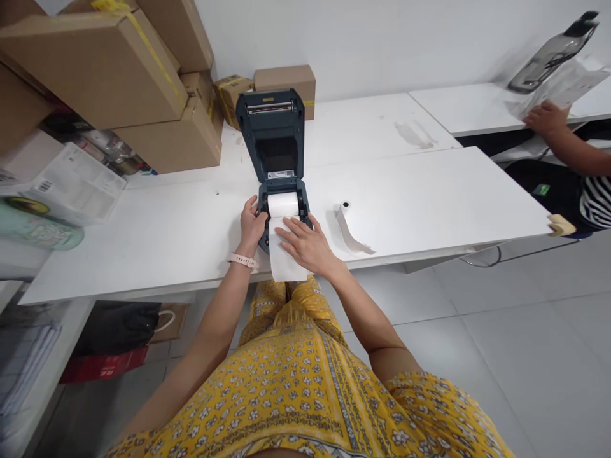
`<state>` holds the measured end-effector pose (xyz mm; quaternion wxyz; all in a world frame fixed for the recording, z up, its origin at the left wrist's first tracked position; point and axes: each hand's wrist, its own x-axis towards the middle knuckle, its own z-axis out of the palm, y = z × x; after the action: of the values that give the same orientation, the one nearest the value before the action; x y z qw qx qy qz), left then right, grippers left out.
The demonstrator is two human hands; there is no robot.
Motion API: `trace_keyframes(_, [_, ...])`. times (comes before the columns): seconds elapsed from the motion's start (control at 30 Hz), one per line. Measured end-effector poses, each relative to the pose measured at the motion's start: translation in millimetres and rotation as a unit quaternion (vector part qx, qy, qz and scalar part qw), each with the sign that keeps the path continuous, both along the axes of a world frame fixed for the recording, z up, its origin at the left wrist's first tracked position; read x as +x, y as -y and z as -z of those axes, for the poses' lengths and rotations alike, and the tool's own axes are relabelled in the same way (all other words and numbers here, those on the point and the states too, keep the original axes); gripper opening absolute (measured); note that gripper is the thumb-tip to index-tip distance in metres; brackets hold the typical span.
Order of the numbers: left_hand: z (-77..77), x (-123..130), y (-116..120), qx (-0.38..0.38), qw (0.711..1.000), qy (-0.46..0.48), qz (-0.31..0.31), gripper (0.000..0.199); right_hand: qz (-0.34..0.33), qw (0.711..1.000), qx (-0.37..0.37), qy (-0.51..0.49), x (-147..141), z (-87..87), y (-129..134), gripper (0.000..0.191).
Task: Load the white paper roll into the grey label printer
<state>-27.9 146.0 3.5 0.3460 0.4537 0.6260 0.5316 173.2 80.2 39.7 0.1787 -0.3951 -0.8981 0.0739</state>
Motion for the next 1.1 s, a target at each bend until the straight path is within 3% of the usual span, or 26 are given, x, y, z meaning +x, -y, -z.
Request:
trace_keyframes(0.3, [-3.6, 8, 30, -0.011, 1.0, 0.002, 0.002, 0.056, 0.0, 1.0, -0.006, -0.002, 1, -2.7, 0, 0.043])
trace_keyframes(0.5, [-3.5, 14, 55, -0.001, 0.996, 0.084, 0.043, 0.07, -0.004, 1.0, 0.008, -0.003, 4, -0.2, 3, 0.044])
trace_keyframes(0.77, [-4.2, 14, 58, -0.016, 0.987, 0.157, 0.038, 0.078, 0.017, 1.0, 0.009, -0.005, -4, 4.1, 19, 0.047])
trace_keyframes(0.87, [-3.5, 15, 60, -0.01, 0.986, 0.16, 0.048, 0.083, -0.008, 0.998, -0.019, -0.052, 4, 1.3, 15, 0.042])
trace_keyframes(0.97, [-3.0, 15, 60, -0.014, 0.987, 0.153, 0.052, 0.086, -0.017, 0.985, -0.013, -0.17, 20, -19.4, -9, 0.039])
trace_keyframes(1.1, [-2.0, 13, 58, -0.025, 0.988, 0.145, 0.047, 0.087, 0.056, 0.941, 0.107, -0.316, 30, -82.6, -79, 0.052])
